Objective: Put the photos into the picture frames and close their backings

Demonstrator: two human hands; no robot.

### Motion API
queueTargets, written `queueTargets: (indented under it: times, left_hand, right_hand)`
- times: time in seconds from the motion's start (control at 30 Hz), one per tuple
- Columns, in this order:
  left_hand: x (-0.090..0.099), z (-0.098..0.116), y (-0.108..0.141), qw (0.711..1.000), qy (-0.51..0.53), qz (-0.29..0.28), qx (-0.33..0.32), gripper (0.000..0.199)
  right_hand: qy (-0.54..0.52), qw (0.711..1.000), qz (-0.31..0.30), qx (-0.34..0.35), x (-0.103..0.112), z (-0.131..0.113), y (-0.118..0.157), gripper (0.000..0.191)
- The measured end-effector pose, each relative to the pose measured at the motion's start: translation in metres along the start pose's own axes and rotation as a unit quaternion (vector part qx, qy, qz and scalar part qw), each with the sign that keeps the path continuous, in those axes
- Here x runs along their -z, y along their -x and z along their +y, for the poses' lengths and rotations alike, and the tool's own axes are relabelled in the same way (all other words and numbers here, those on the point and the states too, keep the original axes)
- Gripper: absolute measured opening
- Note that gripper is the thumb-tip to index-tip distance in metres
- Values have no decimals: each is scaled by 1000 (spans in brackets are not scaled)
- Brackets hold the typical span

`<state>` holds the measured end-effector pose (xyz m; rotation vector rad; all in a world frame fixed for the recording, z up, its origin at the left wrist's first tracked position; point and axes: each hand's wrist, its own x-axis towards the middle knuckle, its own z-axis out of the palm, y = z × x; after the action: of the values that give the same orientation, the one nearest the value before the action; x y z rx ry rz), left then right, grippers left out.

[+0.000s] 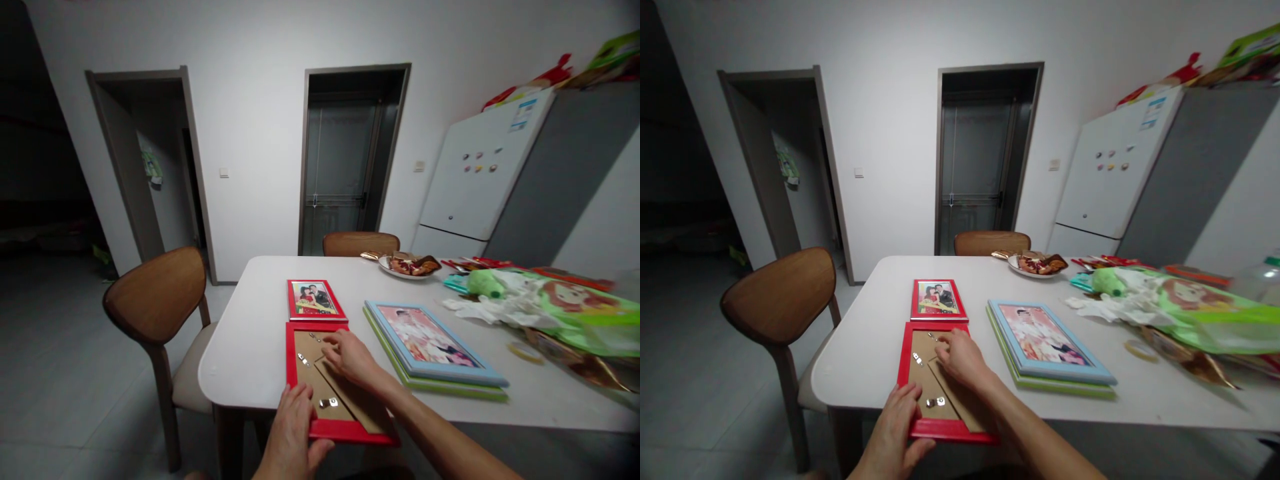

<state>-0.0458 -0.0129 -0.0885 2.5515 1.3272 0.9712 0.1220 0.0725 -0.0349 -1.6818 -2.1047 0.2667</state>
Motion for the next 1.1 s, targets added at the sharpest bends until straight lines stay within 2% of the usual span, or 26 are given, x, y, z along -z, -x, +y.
queueTargets:
  times: [0.1,0.2,0.3,0.43,0.5,0.57,0.67,0.73,0.8,0.87,0.93,1.0,1.1]
  left_hand:
    - [3,6,-2,1000,9,-1,18,42]
    - [2,8,-3,1000,14,9,17,39]
    - [-3,5,-2,1000,20,12,17,36]
    - [-11,-2,3,999,45,27,11,48]
    - [-10,-2,3,996,77,31,16,49]
    - [-4,1,-1,989,130,39,49,49]
    - [11,7,-17,952,257,81,146,48]
    - [24,8,-30,894,385,103,205,45]
    - [37,5,-41,819,506,104,249,45]
    - [50,-4,-45,764,567,115,286,50]
    - [63,-18,-41,749,566,137,316,54]
    - [75,-36,-31,755,539,151,342,53]
    - [87,-66,-15,769,497,136,378,51]
  right_hand:
    - [4,998,-62,12,9,3,25,33]
    - [21,998,-50,21,9,2,41,36]
    - [20,999,-33,9,7,-1,42,34]
    - [11,1000,-27,-4,10,-4,35,31]
    - [6,1000,-28,2,16,-5,33,28]
    - [-1,1000,-21,0,24,-7,32,29]
    - [-24,1000,0,-8,37,-19,30,33]
    - [-41,999,15,0,43,-32,29,35]
    - [-65,997,26,29,46,-41,28,34]
    - [-98,993,37,59,44,-41,29,34]
    - [-102,992,58,51,40,-27,31,34]
    - [-57,995,76,3,34,-4,34,36]
    - [30,996,43,-70,22,30,41,39]
